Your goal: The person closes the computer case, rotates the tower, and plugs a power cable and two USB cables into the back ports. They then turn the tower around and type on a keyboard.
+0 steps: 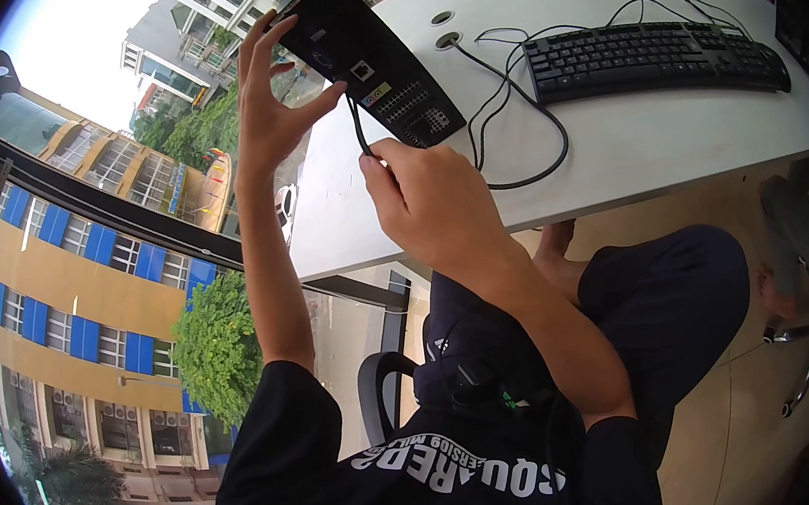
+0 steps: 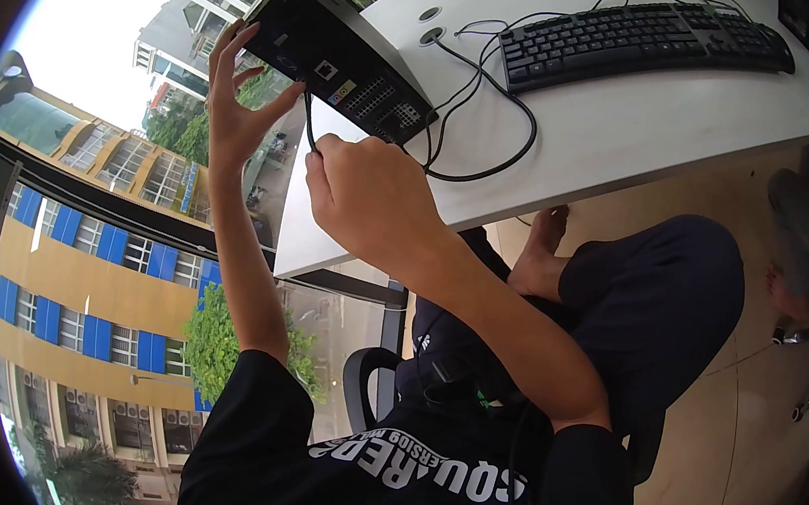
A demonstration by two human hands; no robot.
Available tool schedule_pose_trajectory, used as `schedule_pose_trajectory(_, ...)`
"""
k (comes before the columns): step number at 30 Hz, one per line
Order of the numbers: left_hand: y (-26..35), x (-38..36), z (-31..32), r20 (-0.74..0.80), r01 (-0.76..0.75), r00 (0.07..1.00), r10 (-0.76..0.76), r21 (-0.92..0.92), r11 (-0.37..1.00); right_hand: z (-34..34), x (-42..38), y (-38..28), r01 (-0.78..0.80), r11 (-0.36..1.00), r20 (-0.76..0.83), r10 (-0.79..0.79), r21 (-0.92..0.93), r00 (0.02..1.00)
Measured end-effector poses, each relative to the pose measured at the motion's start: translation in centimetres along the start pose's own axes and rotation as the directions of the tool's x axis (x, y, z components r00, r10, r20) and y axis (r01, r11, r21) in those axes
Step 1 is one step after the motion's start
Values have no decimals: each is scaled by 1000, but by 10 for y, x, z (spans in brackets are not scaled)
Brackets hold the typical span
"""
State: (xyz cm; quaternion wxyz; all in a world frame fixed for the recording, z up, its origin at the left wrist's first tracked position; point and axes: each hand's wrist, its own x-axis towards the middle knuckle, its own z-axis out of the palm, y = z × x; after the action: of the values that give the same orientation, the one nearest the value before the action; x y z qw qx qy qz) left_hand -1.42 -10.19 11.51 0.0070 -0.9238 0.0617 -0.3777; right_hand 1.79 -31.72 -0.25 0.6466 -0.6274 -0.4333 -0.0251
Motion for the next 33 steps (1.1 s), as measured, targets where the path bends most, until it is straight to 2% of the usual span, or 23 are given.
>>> schedule_pose_trajectory(4,2,2,-3,4,11,1000,-11,10,1000,-6,4,-5,-47,999,96,45,15,994)
schedule_pose_trajectory(7,-1,11,-9,-4,6,1000,-6,-15,1000,-9,15,1,-103,990,-12,105,101,994)
schedule_pose_trajectory(10,-16,29,-18,-43,22,999,-25,-69,997,-3,33,29,-23,994,-267,50,104,962)
schedule_pose_trajectory(11,-21,36,-19,-48,18,999,-21,-63,998,-7,37,36,-94,986,-218,122,137,968)
schedule_pose_trajectory(14,-57,61,-17,9,12,1000,-11,-128,992,4,44,64,-38,998,-320,21,-46,947)
schedule_pose_trajectory(15,-59,69,-18,41,10,999,-3,-164,986,1,44,59,-108,994,-239,100,-21,966)
schedule_pose_trajectory(18,-64,89,-18,147,103,987,-70,-234,967,12,47,67,-51,998,-280,39,-38,959)
schedule_pose_trajectory(19,-75,96,-15,174,108,982,-76,-188,976,12,47,67,-66,998,-263,63,-3,963)
schedule_pose_trajectory(22,-101,125,-10,261,25,963,66,-328,944,13,44,67,-115,989,-200,132,92,971)
schedule_pose_trajectory(23,-125,133,14,99,34,995,12,-448,893,14,43,65,-115,989,-204,132,94,970)
schedule_pose_trajectory(24,-132,145,12,334,246,938,-89,-464,851,14,43,63,-110,987,-195,131,116,972)
schedule_pose_trajectory(26,-143,145,25,345,491,863,-369,-399,774,11,44,54,-94,984,-179,121,152,976)
schedule_pose_trajectory(28,-188,154,36,343,170,938,-48,-337,926,6,42,42,-27,995,-161,43,96,986)
schedule_pose_trajectory(29,-219,165,43,344,-10,931,121,-306,952,6,40,38,7,998,-152,3,65,988)
schedule_pose_trajectory(30,-246,178,54,398,269,913,-94,-411,871,5,38,34,40,999,-141,-35,32,989)
schedule_pose_trajectory(32,-248,186,55,447,204,891,-80,-236,950,8,31,29,94,995,-134,-95,-20,986)
schedule_pose_trajectory(33,-293,197,71,486,249,868,-103,-246,937,13,28,29,103,992,-104,-109,-67,989)
